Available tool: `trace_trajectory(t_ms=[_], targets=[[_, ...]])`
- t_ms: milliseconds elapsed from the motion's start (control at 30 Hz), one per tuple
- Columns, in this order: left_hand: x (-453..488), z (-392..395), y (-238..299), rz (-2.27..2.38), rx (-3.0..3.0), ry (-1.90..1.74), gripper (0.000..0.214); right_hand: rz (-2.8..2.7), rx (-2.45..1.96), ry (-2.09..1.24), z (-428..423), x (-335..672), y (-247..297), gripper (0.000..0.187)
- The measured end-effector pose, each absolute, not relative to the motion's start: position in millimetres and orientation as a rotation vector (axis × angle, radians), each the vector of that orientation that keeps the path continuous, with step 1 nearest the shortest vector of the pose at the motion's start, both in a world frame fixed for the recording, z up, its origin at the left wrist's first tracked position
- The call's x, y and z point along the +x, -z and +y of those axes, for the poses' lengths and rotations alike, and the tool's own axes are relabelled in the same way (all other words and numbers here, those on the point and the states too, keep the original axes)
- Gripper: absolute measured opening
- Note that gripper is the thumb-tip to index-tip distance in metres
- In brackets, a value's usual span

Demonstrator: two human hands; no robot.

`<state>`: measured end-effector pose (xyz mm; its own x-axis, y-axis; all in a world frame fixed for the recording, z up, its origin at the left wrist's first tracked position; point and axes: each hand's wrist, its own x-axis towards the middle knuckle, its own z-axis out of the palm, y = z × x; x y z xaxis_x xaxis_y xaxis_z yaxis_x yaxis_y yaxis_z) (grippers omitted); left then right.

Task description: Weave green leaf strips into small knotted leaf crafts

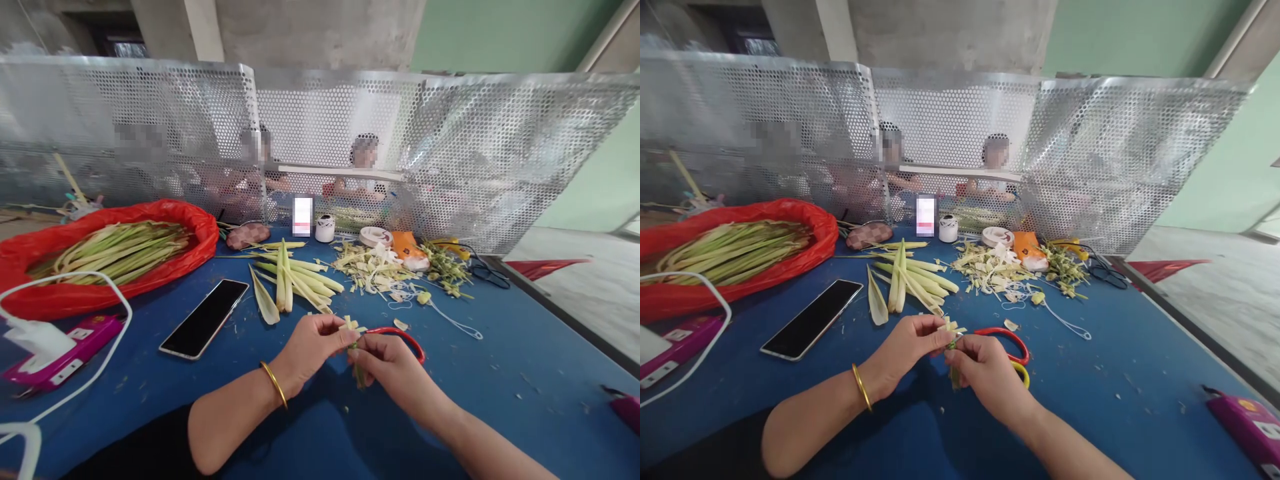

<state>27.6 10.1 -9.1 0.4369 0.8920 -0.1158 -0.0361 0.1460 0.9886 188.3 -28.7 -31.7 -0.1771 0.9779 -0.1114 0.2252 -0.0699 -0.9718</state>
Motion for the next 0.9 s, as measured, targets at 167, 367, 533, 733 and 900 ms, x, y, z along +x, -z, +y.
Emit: trace_trajectory(t_ms=[167, 367, 533, 733, 900], targets=[[29.3, 13.2, 13.0, 0.921, 1.189, -0.797, 0.033, -1.629, -1.341, -1.252, -30.9, 192.5, 28.4, 0.023], [29.3, 17.9, 23.1, 0.947, 1.064, -0.825, 0.03, -1.561, -1.304, -1.353, -30.2, 192.0, 27.4, 0.024], [28.5, 15.7, 17.7, 0.934, 1.178, -0.891, 0.029, -1.377, -1.311, -1.361, -28.6, 186.2, 30.4, 0.029], [28.4, 15.6, 16.3, 0.957, 1.192, -0.909, 0.034, -1.37, -1.289, -1.371, -30.3, 184.2, 31.4, 0.027], [28.0, 15.2, 17.8, 0.943, 1.151, -0.819, 0.039, -1.325, -1.281, -1.313, -20.9, 195.8, 26.7, 0.03]])
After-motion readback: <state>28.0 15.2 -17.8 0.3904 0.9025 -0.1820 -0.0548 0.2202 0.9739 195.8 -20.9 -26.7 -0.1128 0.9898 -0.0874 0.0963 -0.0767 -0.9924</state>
